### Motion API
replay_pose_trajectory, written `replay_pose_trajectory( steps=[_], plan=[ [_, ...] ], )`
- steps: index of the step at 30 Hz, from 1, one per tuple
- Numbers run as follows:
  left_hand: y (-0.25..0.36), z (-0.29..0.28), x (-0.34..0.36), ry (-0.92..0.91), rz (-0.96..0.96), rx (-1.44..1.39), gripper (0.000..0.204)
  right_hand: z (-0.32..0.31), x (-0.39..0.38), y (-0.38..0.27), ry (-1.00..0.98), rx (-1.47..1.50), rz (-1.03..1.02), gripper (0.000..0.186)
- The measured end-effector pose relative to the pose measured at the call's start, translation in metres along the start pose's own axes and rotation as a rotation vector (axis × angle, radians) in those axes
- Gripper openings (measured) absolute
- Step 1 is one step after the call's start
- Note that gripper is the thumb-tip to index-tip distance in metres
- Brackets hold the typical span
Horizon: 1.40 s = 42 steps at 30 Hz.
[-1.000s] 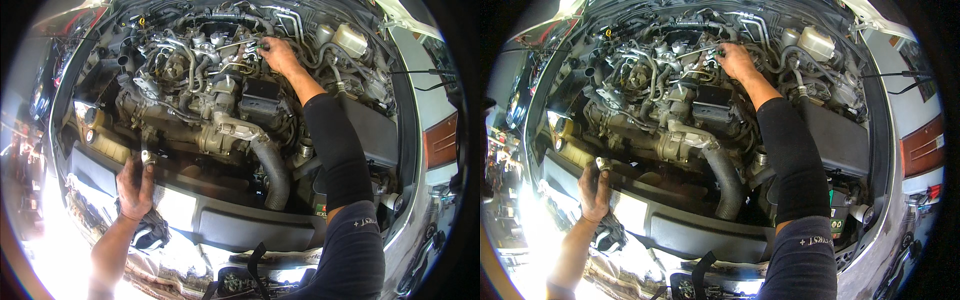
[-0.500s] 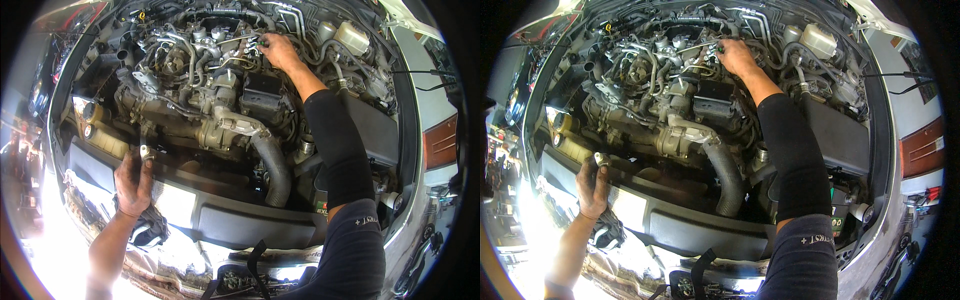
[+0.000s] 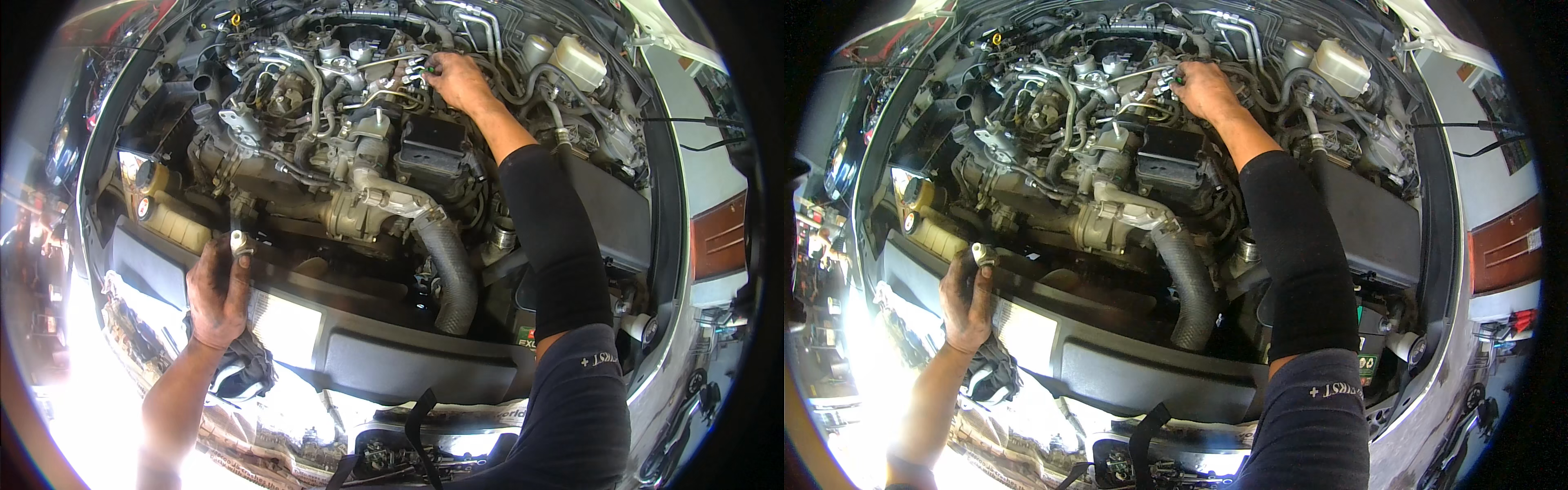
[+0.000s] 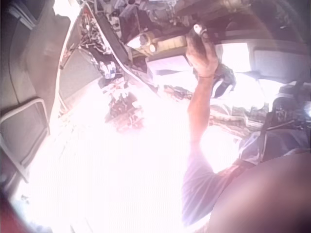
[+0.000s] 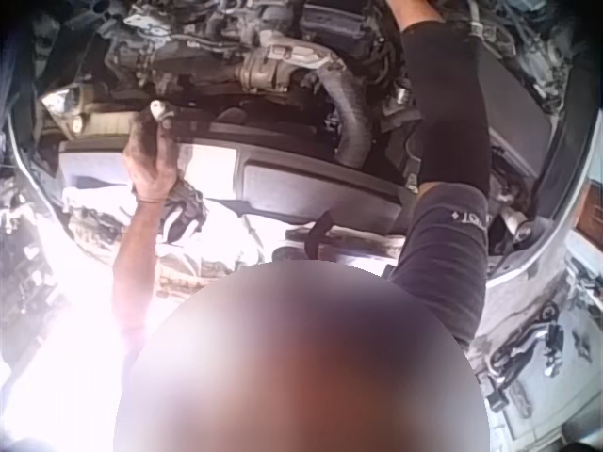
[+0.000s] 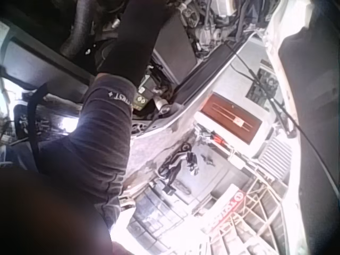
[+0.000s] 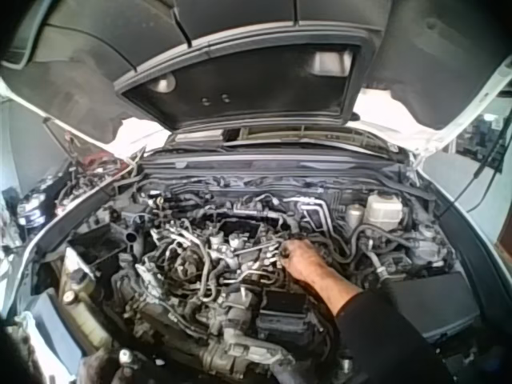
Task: The person works on a car engine with the hood open, manipulating hoses and connectors by hand. They use a screwdriver to adjust components within the engine bay. The person handles a small cylindrical part and continues to adjust engine components.
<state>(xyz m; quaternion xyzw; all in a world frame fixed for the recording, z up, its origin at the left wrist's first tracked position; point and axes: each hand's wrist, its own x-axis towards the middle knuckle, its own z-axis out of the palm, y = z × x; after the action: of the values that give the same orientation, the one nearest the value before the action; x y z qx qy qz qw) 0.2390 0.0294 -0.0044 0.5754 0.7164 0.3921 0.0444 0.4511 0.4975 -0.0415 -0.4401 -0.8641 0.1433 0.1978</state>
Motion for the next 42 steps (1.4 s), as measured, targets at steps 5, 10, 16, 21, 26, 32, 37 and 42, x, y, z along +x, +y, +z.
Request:
replay_pose_trajectory(
  steps=[5,10,16,21,26,32,37,42],
  plan=[
    [0.0,-0.001,-0.002,-0.016,-0.054,-0.015,0.026,-0.001,0.0,-0.002,-0.027,0.002,0.009,0.041],
    [-0.003,0.0,-0.005,-0.018,-0.121,-0.05,0.03,-0.004,0.001,-0.002,-0.039,0.003,0.006,0.043],
    [-0.004,0.0,-0.005,-0.016,-0.096,-0.041,0.029,-0.004,0.0,-0.004,-0.015,0.014,-0.011,0.042],
    [0.0,0.0,-0.005,-0.013,-0.101,-0.031,0.027,-0.003,-0.001,-0.005,-0.024,0.029,0.014,0.041],
    [0.0,-0.001,-0.003,-0.02,-0.071,-0.022,0.026,-0.002,-0.001,-0.005,0.001,0.02,-0.013,0.042],
    [-0.002,0.0,-0.001,-0.006,0.018,0.001,0.023,-0.002,0.002,-0.003,0.008,0.003,-0.026,0.043],
    [-0.001,-0.002,-0.001,-0.025,-0.02,0.024,0.024,-0.004,0.003,-0.002,0.133,0.053,-0.079,0.038],
    [-0.001,0.0,0.0,-0.017,0.005,0.002,0.023,-0.015,0.005,0.004,0.124,0.069,0.005,0.044]
  ],
)
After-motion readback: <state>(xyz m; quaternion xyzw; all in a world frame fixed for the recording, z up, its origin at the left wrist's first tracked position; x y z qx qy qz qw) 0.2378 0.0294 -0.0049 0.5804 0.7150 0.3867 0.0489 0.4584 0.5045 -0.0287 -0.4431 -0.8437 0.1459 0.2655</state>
